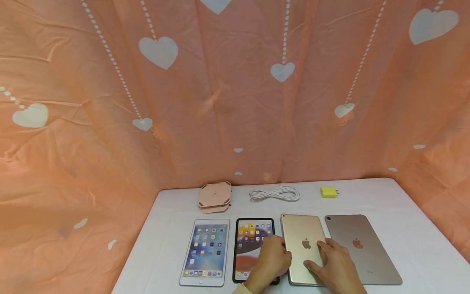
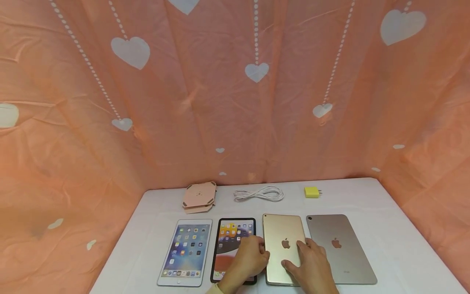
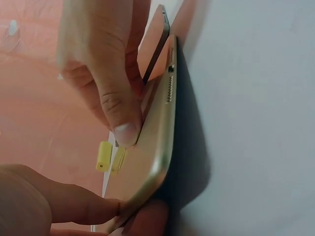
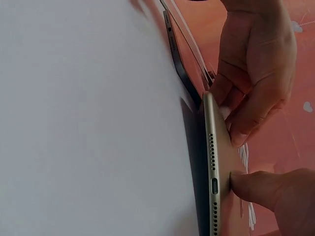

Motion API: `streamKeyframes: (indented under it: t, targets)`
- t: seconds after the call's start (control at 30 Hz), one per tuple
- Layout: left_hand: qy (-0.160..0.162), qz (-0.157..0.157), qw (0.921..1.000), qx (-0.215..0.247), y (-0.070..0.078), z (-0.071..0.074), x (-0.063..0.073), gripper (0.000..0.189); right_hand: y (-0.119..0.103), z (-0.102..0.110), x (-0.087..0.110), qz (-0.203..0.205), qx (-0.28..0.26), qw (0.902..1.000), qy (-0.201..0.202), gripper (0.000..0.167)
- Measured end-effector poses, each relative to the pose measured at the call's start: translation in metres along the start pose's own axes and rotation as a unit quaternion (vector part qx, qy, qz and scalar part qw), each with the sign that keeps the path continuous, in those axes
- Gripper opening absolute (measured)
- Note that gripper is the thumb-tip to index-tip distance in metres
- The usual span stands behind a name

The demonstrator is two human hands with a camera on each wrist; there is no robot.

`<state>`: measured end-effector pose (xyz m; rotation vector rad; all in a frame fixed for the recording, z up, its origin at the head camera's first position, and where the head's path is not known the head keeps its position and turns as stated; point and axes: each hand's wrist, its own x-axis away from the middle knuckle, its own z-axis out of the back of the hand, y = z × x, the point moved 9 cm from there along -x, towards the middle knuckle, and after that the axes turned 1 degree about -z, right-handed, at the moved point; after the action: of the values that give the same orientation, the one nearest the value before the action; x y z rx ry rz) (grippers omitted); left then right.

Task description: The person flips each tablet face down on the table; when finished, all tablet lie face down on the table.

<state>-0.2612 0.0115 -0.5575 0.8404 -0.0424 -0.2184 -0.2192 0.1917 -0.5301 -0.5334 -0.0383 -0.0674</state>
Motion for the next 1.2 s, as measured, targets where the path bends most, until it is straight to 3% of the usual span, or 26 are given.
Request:
streamKeyframes:
  t: [0.23,0.47,0.6,0.8,0.93,1.2]
  targets:
    - [0.026,-0.028,0.9979,-0.052,0.0,-0.003,-0.004,0.024,0.001,0.002,-0.001,0.008,0.008,0.9999,0.004,0.085]
    - [0.054,-0.051,0.9939,-0.082,0.015,0.005,-0.001,0.024,0.0,0.004,-0.001,0.02,0.019,0.9996,0.007,0.081]
    - [0.052,-0.053,0.9946,-0.072,0.023,0.013,0.004,0.018,0.0,0.007,-0.001,0.026,0.017,0.9994,0.016,0.079]
    - [0.061,-0.047,0.9908,-0.111,0.011,0.002,-0.002,0.026,0.001,0.01,0.0,0.03,-0.004,0.9992,0.028,0.086]
    - [0.07,-0.049,0.9866,-0.139,0.008,-0.003,-0.006,0.029,0.0,0.011,-0.001,0.033,-0.003,0.9989,0.033,0.081]
    - [0.069,-0.026,0.9888,-0.13,0.013,-0.002,-0.004,0.022,-0.001,0.01,-0.001,0.037,0.013,0.9987,0.034,0.074]
